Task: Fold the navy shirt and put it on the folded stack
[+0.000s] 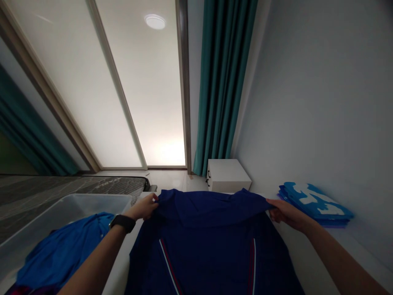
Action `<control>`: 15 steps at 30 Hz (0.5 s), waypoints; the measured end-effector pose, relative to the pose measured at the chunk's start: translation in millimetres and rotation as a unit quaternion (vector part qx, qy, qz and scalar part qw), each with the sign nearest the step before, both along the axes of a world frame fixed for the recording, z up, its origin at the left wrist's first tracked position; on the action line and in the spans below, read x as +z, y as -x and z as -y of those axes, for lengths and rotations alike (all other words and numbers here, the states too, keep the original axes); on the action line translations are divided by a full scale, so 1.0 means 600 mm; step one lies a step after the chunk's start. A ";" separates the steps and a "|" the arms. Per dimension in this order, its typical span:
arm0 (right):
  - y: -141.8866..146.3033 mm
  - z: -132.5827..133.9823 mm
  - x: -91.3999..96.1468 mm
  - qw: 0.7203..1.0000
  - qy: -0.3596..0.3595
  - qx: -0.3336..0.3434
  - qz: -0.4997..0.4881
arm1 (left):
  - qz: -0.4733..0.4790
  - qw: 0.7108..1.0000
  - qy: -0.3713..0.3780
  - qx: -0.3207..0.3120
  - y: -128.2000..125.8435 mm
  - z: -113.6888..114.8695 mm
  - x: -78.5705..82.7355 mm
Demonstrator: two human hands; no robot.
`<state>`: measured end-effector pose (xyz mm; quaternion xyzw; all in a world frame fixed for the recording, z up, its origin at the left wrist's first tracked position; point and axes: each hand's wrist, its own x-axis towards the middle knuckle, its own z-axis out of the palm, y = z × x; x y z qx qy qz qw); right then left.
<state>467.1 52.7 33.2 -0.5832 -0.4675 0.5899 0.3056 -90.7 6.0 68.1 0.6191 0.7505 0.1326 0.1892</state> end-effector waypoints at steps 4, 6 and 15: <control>0.021 -0.033 0.018 0.989 -0.018 -0.069 -0.126 | 0.408 0.910 -0.020 0.067 -0.004 -0.035 0.050; 0.042 -0.059 0.033 0.983 -0.028 -0.086 -0.162 | 0.520 0.843 -0.087 0.108 -0.006 -0.062 0.071; 0.111 -0.164 0.109 0.921 -0.097 -0.235 -0.297 | 0.568 0.764 -0.258 0.166 -0.003 -0.162 0.130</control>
